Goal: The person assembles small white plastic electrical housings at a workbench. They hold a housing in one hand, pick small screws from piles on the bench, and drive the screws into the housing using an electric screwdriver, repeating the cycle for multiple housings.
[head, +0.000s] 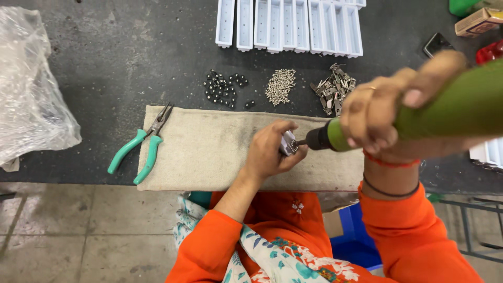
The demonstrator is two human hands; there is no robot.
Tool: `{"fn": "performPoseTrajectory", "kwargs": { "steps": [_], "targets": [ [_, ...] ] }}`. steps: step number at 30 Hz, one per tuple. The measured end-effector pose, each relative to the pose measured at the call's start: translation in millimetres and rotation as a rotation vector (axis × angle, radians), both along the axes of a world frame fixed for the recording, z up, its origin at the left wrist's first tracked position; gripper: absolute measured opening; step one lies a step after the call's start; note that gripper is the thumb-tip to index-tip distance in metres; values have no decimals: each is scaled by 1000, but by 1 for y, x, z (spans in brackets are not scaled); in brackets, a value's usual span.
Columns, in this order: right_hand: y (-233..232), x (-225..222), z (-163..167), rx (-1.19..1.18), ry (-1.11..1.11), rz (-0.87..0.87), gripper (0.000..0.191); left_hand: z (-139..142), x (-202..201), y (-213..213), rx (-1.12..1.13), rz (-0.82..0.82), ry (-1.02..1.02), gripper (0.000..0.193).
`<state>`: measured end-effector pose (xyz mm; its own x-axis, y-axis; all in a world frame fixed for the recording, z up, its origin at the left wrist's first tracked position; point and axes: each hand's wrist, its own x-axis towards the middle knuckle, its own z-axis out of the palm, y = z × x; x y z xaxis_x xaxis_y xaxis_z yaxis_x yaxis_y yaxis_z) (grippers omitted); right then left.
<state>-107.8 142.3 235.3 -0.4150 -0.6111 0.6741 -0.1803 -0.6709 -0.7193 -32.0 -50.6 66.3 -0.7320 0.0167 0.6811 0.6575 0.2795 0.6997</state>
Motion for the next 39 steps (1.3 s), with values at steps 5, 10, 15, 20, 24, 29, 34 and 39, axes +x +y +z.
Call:
{"fn": "performPoseTrajectory", "kwargs": {
  "steps": [5, 10, 15, 20, 24, 29, 34, 39],
  "targets": [
    [6, -6, 7, 48, -60, -17, 81, 3, 0, -1, 10, 16, 13, 51],
    [12, 21, 16, 126, 30, -445, 82, 7, -1, 0, -3, 17, 4, 50],
    [-4, 80, -33, 70, 59, -1136, 48, 12, 1, -1, -10, 63, 64, 51],
    [-16, 109, -57, 464, 239, -1239, 17, 14, 1, -3, -6, 38, 18, 53],
    [-28, 95, -46, 897, 494, -1088, 18, 11, 3, -6, -8, -15, 1, 57],
    [-39, 72, -25, 1033, 642, -926, 16, 7, 3, -9, -37, -20, -27, 62],
    [-40, 61, -12, 1038, 926, -785, 16, 2, 1, -10, -90, 7, 2, 67],
    [-45, 46, -12, 1128, 870, -597, 10, -1, 2, -13, -100, 35, -19, 62]
  ]
}}
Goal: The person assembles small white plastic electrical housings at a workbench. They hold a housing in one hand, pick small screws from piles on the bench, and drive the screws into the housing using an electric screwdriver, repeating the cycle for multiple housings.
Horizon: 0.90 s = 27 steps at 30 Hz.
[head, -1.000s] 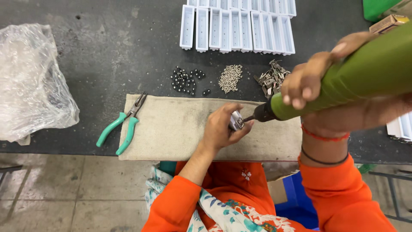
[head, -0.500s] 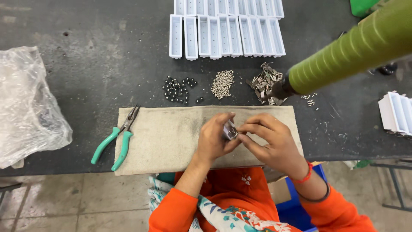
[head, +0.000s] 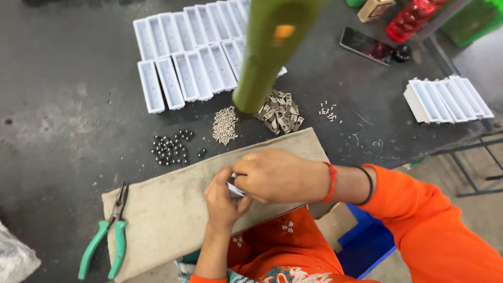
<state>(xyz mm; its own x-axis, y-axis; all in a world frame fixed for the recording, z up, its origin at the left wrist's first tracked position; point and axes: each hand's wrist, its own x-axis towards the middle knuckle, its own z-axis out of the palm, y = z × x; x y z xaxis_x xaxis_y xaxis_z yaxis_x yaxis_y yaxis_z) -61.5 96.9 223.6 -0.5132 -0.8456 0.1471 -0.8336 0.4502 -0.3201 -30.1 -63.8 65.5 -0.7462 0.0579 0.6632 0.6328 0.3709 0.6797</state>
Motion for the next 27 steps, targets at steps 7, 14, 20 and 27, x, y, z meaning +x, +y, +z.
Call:
{"fn": "performPoseTrajectory", "kwargs": {
  "steps": [7, 14, 20, 27],
  "targets": [
    [0, -4, -2, 26, 143, 117, 9, -6, -2, -1, -16, 9, 56, 55],
    [0, -11, -15, -44, 144, 169, 12, -19, -3, -1, -27, 15, 70, 66],
    [-1, -19, -24, -52, 66, 165, 15, -27, -2, -3, -46, -2, 78, 80],
    [-2, -15, -24, 23, 136, 139, 13, -29, -1, -2, -73, 5, 78, 81]
  ]
}}
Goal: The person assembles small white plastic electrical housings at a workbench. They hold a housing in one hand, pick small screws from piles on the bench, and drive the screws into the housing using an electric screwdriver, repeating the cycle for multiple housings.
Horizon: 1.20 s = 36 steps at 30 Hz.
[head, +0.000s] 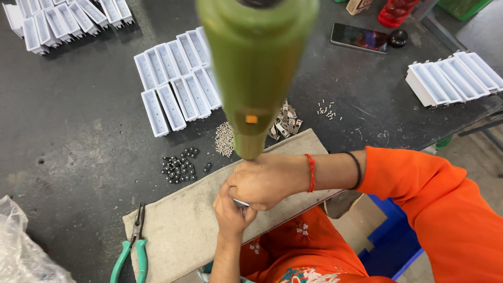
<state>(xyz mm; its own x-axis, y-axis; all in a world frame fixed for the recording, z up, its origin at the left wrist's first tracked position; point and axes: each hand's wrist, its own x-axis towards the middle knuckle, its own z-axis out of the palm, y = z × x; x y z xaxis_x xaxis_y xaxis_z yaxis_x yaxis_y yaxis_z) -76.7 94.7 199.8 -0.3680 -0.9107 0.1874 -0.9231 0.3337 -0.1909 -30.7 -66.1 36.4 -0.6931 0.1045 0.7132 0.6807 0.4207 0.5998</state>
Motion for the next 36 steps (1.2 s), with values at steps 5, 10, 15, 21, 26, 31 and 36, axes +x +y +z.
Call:
{"fn": "performPoseTrajectory", "kwargs": {
  "steps": [5, 10, 15, 21, 26, 31, 36],
  "targets": [
    [-3, 4, 4, -41, -15, -18, 14, 2, 1, 0, 23, -9, -32, 82],
    [-6, -3, 4, -5, -142, -33, 17, 5, 1, 1, 46, 2, -25, 67],
    [-4, -5, 4, -119, -201, -38, 26, 10, 1, 1, 77, -9, -26, 64],
    [1, 4, 2, -261, -191, -124, 19, 10, 2, 2, 89, -6, -91, 44],
    [6, 12, -20, -376, -415, -284, 16, 16, 5, 2, 76, -23, -142, 46],
    [15, 26, -91, -1324, -1382, -632, 17, 38, 4, 10, 17, -20, -131, 49],
    [33, 31, -159, -1883, -1918, -628, 28, 62, -9, 26, -70, -113, -130, 56]
  ]
}}
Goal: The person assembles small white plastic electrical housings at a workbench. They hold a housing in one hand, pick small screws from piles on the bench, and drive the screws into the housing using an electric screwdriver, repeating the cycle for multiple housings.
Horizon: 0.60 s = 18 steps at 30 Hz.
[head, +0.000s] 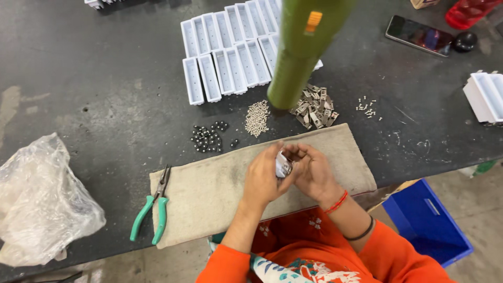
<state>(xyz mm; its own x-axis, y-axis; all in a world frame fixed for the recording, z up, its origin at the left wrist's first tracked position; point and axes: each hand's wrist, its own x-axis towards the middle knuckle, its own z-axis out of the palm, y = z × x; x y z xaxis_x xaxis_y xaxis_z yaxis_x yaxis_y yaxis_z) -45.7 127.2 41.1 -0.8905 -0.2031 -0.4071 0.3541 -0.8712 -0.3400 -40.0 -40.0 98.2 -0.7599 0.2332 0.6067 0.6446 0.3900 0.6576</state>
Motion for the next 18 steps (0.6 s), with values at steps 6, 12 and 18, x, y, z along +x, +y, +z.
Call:
{"fn": "performPoseTrajectory", "kwargs": {
  "steps": [6, 12, 18],
  "targets": [
    [28, 9, -10, -9, -126, -5, 32, 3, -7, 16, -62, -59, -17, 56],
    [90, -6, -11, 435, 269, -229, 31, -19, 0, -2, 76, 89, -102, 52],
    [180, -69, -10, 684, 393, -725, 29, -32, 5, -8, 192, 72, -33, 52]
  ]
}}
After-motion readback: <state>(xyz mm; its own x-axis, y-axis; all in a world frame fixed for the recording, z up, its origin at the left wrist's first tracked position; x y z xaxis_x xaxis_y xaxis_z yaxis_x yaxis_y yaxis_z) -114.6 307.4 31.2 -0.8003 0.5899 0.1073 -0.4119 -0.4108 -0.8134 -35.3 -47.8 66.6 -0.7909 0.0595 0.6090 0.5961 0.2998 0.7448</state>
